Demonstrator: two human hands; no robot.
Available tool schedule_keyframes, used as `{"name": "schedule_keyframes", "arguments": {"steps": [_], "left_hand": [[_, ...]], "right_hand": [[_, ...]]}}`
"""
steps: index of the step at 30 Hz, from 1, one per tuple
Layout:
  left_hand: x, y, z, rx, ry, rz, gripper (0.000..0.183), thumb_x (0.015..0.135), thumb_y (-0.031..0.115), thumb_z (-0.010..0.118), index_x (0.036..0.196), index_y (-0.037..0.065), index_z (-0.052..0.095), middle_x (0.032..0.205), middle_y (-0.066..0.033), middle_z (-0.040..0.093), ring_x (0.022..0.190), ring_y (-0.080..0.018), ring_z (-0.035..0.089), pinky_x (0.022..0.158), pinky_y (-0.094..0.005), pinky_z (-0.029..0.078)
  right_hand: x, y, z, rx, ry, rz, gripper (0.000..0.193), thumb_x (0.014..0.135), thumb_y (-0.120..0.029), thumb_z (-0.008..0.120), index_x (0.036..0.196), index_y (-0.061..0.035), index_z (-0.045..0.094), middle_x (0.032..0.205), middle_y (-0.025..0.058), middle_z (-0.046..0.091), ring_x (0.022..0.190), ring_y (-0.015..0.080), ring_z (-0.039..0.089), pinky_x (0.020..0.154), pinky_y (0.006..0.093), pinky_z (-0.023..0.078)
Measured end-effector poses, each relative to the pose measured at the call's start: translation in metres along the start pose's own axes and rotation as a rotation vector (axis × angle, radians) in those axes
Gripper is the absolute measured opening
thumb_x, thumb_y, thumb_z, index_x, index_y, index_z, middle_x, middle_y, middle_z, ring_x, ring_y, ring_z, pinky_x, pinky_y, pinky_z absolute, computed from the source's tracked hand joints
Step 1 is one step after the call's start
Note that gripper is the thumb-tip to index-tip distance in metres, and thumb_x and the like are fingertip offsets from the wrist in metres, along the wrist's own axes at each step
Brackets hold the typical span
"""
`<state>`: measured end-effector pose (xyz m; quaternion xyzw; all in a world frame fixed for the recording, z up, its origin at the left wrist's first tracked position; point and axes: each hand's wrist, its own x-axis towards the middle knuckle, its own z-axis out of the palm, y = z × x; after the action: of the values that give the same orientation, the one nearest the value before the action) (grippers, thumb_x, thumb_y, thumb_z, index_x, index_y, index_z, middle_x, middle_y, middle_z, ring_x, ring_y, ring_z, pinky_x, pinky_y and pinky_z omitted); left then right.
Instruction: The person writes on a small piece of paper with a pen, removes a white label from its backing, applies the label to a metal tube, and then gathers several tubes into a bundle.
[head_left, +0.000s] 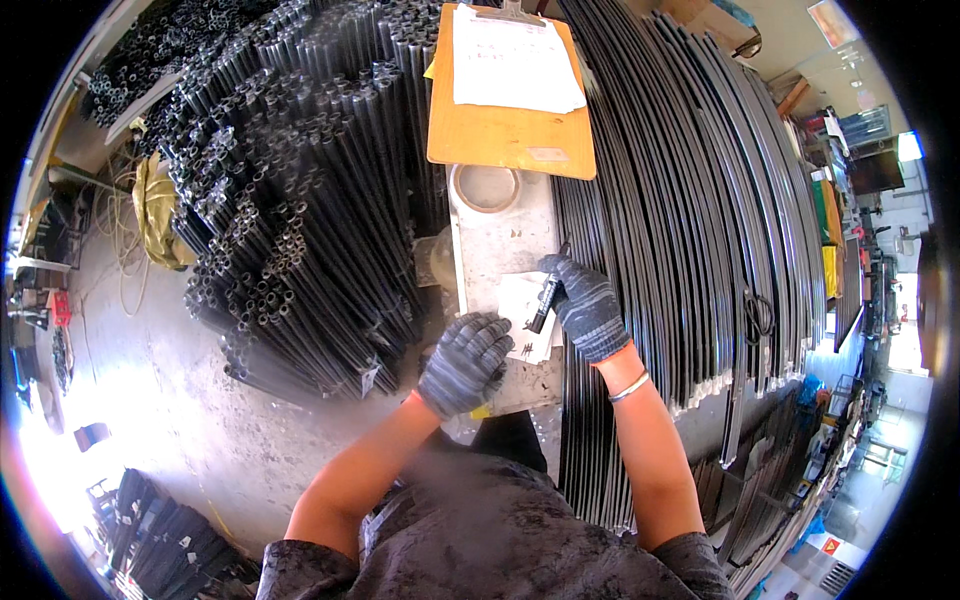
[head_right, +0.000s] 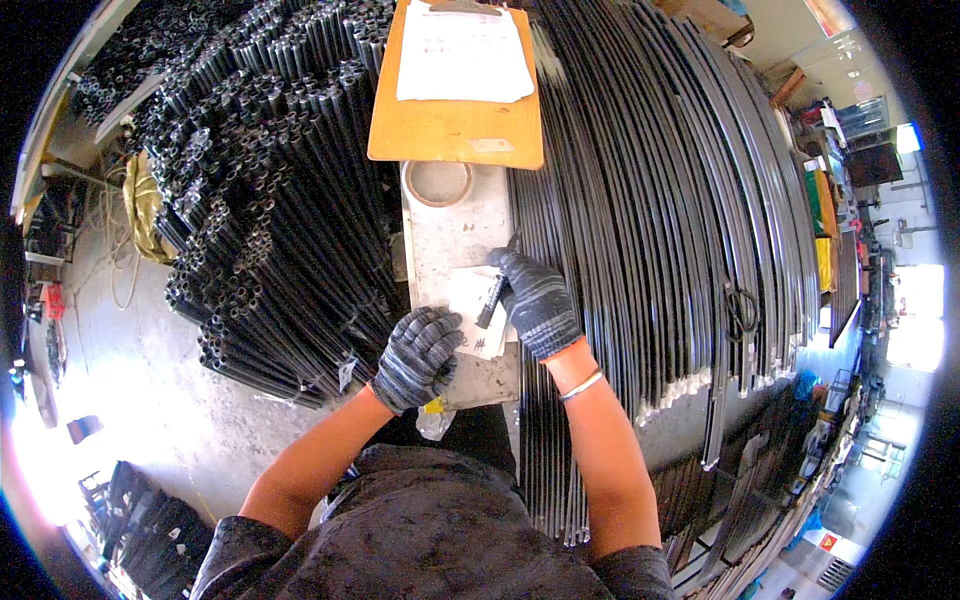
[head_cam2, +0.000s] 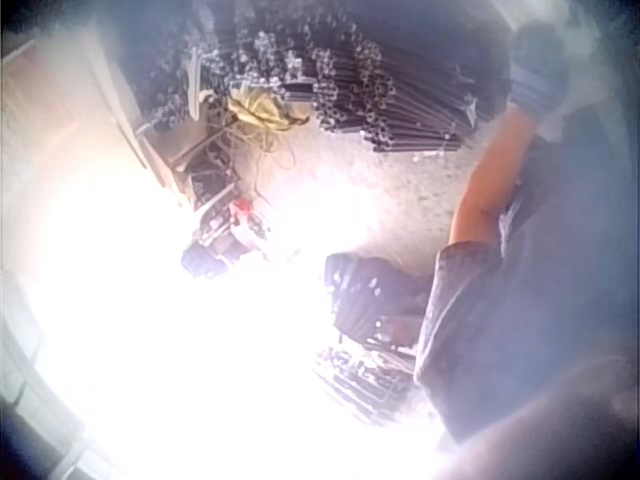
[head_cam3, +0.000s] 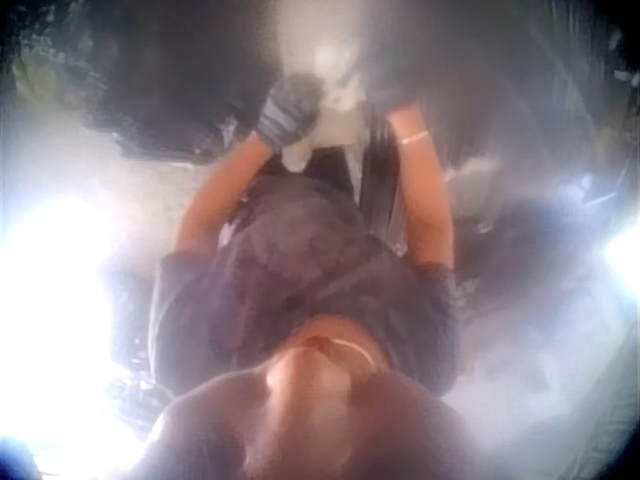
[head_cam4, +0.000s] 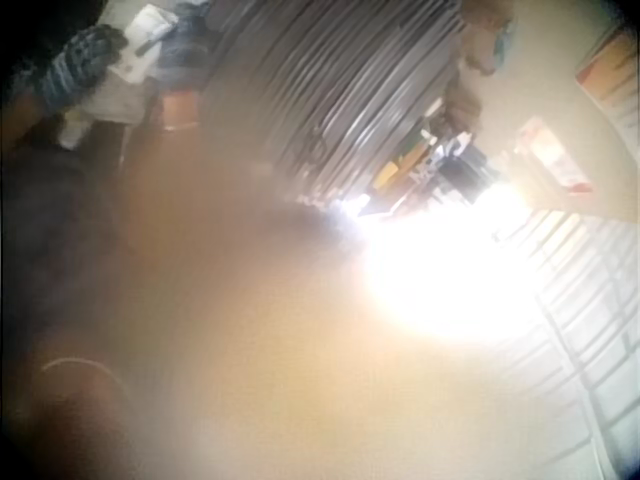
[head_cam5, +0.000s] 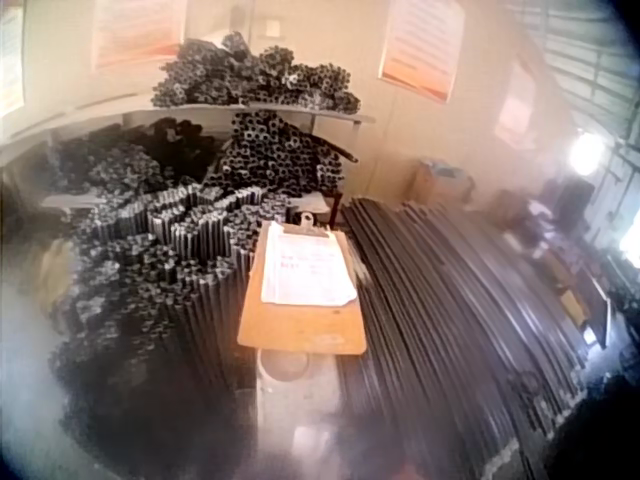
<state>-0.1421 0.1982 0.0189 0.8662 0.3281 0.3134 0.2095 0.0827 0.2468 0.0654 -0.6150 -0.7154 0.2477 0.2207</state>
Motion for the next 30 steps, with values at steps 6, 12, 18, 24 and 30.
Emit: {"name": "schedule_keyframes", "arguments": {"steps": [6,12,18,24,30], "left_hand": [[-0.001,-0.002,0.003,-0.027,0.026,0.018,0.038,0.073,0.013,0.064,0.11,0.004,0.061,0.121,-0.0152,0.061,0.113,-0.0341,0.057,0.102,-0.0482,0.042],[0.0,0.0,0.0,-0.009,0.045,0.01,0.039,0.075,0.014,0.064,0.113,0.004,0.061,0.123,-0.016,0.059,0.111,-0.0346,0.057,0.101,-0.0486,0.042],[-0.001,-0.003,0.003,-0.022,0.048,0.035,0.038,0.076,0.014,0.063,0.113,0.003,0.061,0.12,-0.0156,0.06,0.111,-0.0346,0.057,0.1,-0.0486,0.043],[0.0,-0.004,0.004,-0.032,0.054,0.047,0.036,0.076,0.014,0.063,0.11,0.003,0.062,0.118,-0.0155,0.061,0.111,-0.0339,0.057,0.099,-0.0485,0.044],[-0.003,-0.004,0.005,-0.027,0.031,0.015,0.038,0.074,0.014,0.064,0.111,0.003,0.061,0.119,-0.0153,0.061,0.112,-0.0341,0.057,0.1,-0.0485,0.043]], "right_hand": [[-0.001,-0.001,0.0,0.001,-0.032,0.033,0.038,0.075,-0.005,0.076,0.111,-0.0046,0.061,0.092,0.0163,0.068,0.085,0.0313,0.068,0.078,0.0381,0.055],[0.001,-0.008,-0.004,0.022,0.006,0.076,0.035,0.076,-0.006,0.075,0.108,-0.0061,0.062,0.09,0.0145,0.07,0.084,0.0316,0.068,0.077,0.0393,0.055],[0.002,0.015,-0.012,-0.086,0.066,-0.019,0.029,0.079,-0.006,0.072,0.107,-0.0068,0.064,0.093,0.0169,0.07,0.086,0.0331,0.069,0.075,0.0402,0.055],[0.014,0.038,-0.003,0.225,0.086,-0.026,0.024,0.086,-0.001,0.06,0.108,-0.0067,0.064,0.091,0.0157,0.07,0.083,0.0298,0.068,0.073,0.0388,0.054],[0.033,0.035,-0.004,0.574,0.101,0.072,0.025,0.088,0.003,0.056,0.11,-0.0055,0.063,0.082,0.0087,0.067,0.077,0.0165,0.064,0.07,0.0303,0.053]]}}
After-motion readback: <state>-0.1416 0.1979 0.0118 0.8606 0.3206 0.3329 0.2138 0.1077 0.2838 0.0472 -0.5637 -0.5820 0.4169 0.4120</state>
